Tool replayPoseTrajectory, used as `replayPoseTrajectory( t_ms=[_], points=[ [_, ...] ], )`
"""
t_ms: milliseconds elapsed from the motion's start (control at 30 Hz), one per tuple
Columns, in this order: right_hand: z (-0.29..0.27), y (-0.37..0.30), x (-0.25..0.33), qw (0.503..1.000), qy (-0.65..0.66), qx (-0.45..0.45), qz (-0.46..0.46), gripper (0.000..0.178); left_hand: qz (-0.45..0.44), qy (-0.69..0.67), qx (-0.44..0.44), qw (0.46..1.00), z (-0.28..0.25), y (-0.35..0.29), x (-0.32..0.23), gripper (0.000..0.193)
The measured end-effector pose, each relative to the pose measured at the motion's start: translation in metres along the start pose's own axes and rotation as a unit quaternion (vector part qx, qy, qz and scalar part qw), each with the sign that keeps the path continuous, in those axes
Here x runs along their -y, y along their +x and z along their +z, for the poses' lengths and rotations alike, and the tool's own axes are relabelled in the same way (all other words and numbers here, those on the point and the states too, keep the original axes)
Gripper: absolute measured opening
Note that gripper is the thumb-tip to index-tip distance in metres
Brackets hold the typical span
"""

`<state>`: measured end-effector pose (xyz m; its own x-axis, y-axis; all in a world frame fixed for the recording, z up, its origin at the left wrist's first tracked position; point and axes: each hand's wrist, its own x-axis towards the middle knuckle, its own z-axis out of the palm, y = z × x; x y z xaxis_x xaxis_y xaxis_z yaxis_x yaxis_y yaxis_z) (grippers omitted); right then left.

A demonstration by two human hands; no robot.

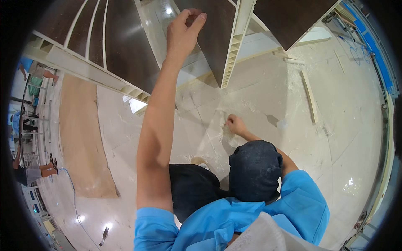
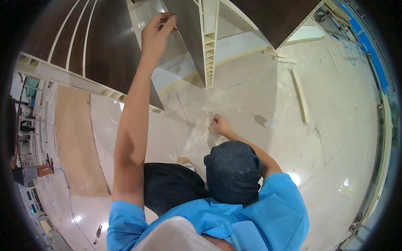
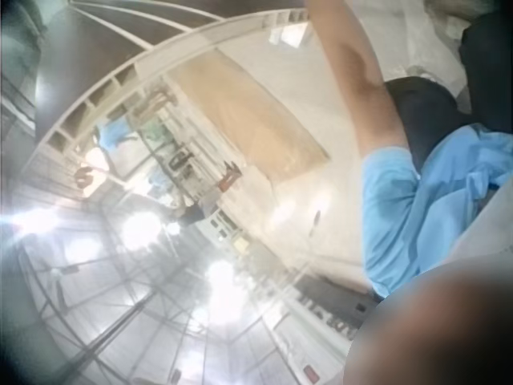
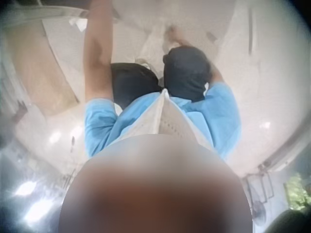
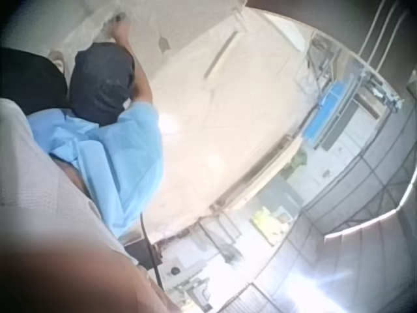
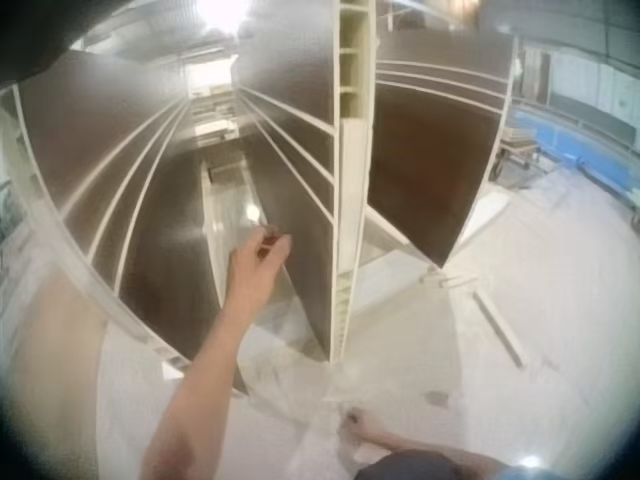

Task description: The person kneels on the floor and assembles a wooden furniture piece. They apply glue to the joints, insert thin wooden strips, and use a utility knife to trim the excess material flush with the frame.

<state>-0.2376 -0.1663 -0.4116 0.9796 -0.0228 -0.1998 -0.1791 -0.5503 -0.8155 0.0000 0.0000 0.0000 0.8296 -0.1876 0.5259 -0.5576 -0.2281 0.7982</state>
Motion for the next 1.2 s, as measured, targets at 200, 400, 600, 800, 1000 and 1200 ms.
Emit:
replayPoseTrajectory(
  t_ms=[200, 400, 600, 800, 1000, 1200],
  points=[
    [-0.130, 0.013, 0.160, 0.921, 0.356, -0.142, -0.078, 0.015, -0.017, -0.034, -0.010, 0.999, -0.002, 0.001, -0.002, 0.032],
    [-0.220, 0.030, 0.312, 0.855, 0.143, -0.327, -0.377, 0.011, -0.009, -0.010, -0.002, 1.000, -0.001, 0.000, -0.006, 0.032],
    [-0.242, 0.050, 0.352, 0.758, -0.054, -0.437, -0.481, 0.013, -0.017, -0.027, -0.016, 0.999, -0.012, -0.002, -0.009, 0.030],
    [-0.248, 0.067, 0.340, 0.729, -0.064, -0.456, -0.506, 0.021, -0.032, -0.038, -0.012, 0.999, -0.009, 0.000, -0.002, 0.027],
    [-0.248, 0.076, 0.334, 0.748, -0.023, -0.458, -0.479, 0.058, -0.046, -0.034, 0.012, 0.998, -0.008, -0.001, 0.001, 0.032],
    [-0.248, 0.082, 0.336, 0.739, -0.022, -0.507, -0.443, 0.074, -0.045, -0.024, 0.015, 0.999, -0.006, 0.001, -0.005, 0.033]
  ],
)
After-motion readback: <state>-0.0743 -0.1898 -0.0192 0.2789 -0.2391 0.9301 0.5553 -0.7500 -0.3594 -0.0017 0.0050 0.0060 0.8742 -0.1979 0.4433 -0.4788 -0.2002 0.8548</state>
